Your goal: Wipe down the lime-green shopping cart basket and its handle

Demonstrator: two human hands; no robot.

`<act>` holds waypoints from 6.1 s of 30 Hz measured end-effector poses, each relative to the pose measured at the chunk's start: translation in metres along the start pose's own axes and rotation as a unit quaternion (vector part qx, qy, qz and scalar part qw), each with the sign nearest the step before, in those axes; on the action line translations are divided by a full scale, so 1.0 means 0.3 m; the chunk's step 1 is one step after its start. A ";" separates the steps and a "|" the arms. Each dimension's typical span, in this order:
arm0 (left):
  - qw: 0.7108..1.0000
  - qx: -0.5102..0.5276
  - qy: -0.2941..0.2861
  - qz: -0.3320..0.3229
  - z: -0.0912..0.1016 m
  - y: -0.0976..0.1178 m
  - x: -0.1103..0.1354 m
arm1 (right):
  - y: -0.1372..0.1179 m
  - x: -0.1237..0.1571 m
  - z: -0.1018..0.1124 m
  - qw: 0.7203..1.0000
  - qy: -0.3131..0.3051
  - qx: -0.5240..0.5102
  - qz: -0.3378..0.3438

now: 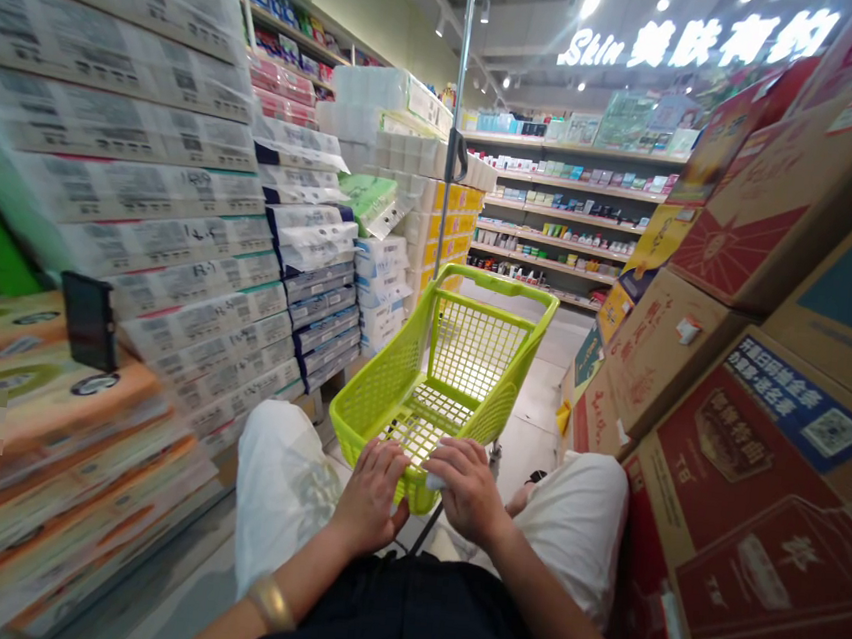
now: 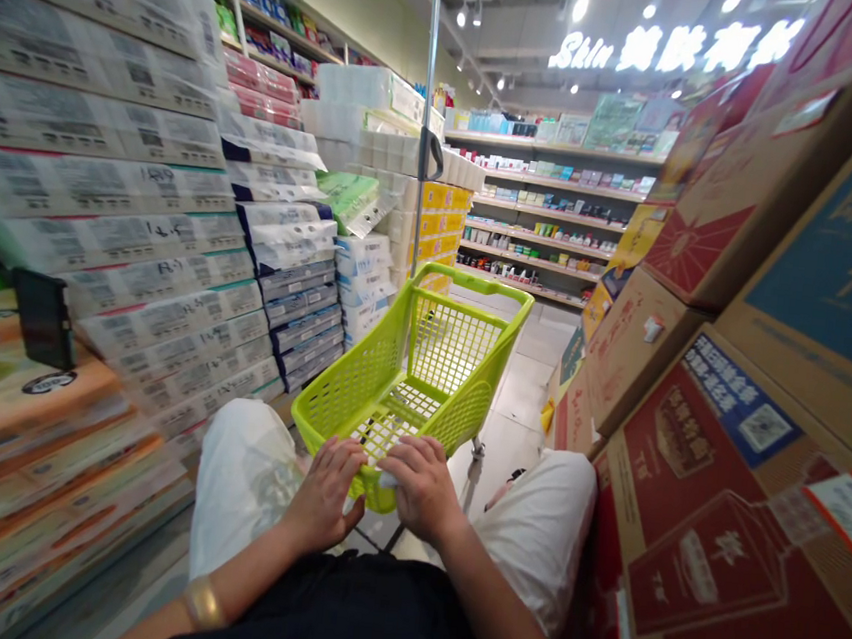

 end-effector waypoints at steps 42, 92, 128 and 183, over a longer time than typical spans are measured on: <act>1.000 -0.002 0.014 0.003 0.005 -0.010 0.003 | 0.159 -0.229 0.017 0.946 -0.249 0.159 -0.135; 1.000 0.014 -0.003 0.000 0.013 -0.033 0.001 | 0.152 -0.097 0.016 0.980 -0.063 0.057 -0.177; 0.979 0.166 0.007 0.120 0.077 -0.227 -0.022 | -0.074 -0.113 -0.110 0.998 -0.013 0.049 -0.041; 0.978 0.086 -0.041 0.184 0.056 0.000 -0.189 | -0.058 -0.115 -0.116 0.994 0.008 0.087 -0.060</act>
Point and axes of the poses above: each hand's wrist, its own x-axis away from the middle knuckle, its own z-axis out of the back of the hand, y = z × x, the point moved 6 cm from there along -x, towards the middle knuckle, and after that the axes turned 14 degrees about x, right-handed, at the moved point
